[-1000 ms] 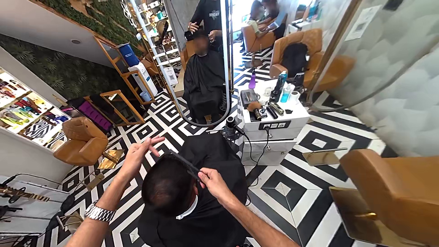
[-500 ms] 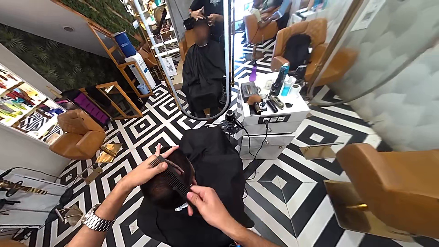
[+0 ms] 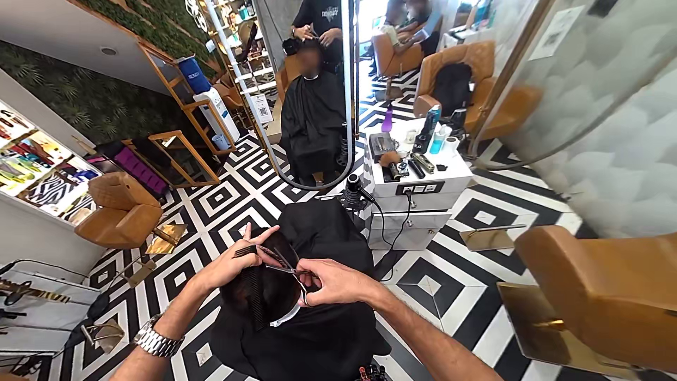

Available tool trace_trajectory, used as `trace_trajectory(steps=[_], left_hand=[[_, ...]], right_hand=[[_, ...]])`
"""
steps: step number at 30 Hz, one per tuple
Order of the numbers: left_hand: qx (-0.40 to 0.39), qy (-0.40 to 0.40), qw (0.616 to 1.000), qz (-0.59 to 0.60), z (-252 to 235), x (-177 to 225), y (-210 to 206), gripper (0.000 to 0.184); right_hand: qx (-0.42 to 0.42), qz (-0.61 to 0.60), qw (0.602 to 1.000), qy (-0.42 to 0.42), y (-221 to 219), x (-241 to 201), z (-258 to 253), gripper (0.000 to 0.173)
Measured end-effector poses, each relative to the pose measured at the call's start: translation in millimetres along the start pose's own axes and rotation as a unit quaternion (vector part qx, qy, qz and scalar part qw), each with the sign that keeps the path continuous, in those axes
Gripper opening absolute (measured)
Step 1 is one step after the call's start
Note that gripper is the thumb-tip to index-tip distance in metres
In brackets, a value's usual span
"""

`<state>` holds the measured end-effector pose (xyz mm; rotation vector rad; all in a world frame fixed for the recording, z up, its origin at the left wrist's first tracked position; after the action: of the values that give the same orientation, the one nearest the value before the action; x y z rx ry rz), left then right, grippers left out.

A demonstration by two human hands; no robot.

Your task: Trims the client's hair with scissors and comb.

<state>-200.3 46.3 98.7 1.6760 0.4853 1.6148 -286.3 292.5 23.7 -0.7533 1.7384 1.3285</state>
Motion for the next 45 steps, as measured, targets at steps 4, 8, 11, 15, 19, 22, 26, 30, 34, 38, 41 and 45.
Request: trace_trajectory(steps=[4, 8, 11, 15, 19, 22, 26, 30, 34, 38, 41, 45], left_hand=[[0.007, 0.001, 1.0, 0.01, 0.2, 5.3, 0.2, 0.047], [0.0, -0.008, 1.0, 0.001, 1.1, 4.2, -0.2, 0.049], [0.001, -0.023, 1.0, 0.006, 0.4, 3.2, -0.1, 0.053], [0.085, -0.107, 0.989, 0.053, 1.0, 6.1, 6.9, 0.068], [0.182, -0.113, 0.972, 0.099, -2.3, 8.9, 11.8, 0.074], [0.216, -0.091, 0.964, 0.128, -11.8, 14.9, 1.7, 0.075], [0.275, -0.047, 0.956, 0.094, -17.5, 19.3, -2.4, 0.067], [0.319, -0.009, 0.945, 0.076, -1.4, -7.4, 21.2, 0.061], [0.144, -0.034, 0.987, 0.062, 28.3, -49.0, 40.6, 0.058], [0.014, -0.093, 0.995, -0.037, 32.9, -37.7, 6.2, 0.031], [0.046, -0.055, 0.995, -0.07, 25.8, -9.5, -11.1, 0.045], [0.06, -0.036, 0.997, -0.016, 25.7, -6.4, -10.9, 0.067]], right_hand=[[-0.001, 0.012, 1.0, 0.026, 3.4, -2.0, -13.8, 0.031], [-0.005, 0.037, 0.999, 0.003, 5.8, -8.2, -16.5, 0.014], [0.021, 0.003, 1.0, -0.006, 8.7, -2.9, -13.5, 0.013], [0.166, -0.245, 0.954, 0.04, 18.5, 24.0, 2.0, 0.027], [0.276, -0.473, 0.834, 0.065, 12.5, 35.1, 8.8, 0.031], [0.242, -0.332, 0.909, 0.065, -14.5, 22.6, 2.2, 0.036], [0.341, -0.141, 0.928, 0.049, -37.6, 9.6, -11.6, 0.021], [0.427, 0.009, 0.904, -0.03, -24.3, 34.5, -20.7, 0.019], [0.322, -0.061, 0.943, -0.062, -47.3, 36.9, -8.4, 0.021], [0.251, -0.254, 0.93, -0.084, -75.2, 26.8, 5.0, 0.026], [0.259, -0.367, 0.892, -0.053, -83.6, 13.5, 13.6, 0.026], [0.356, -0.21, 0.91, -0.03, -94.8, -11.3, 22.7, 0.025]])
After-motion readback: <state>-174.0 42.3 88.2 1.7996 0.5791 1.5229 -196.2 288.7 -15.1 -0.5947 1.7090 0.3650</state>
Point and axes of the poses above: each hand's wrist, its own z-axis away from the middle knuckle, its own y-axis out of the back of the hand, x = y × z, the point moved 1 cm from there along -z, towards the middle knuckle, and after that the axes turned 7 degrees about y, right-handed, at the moved point
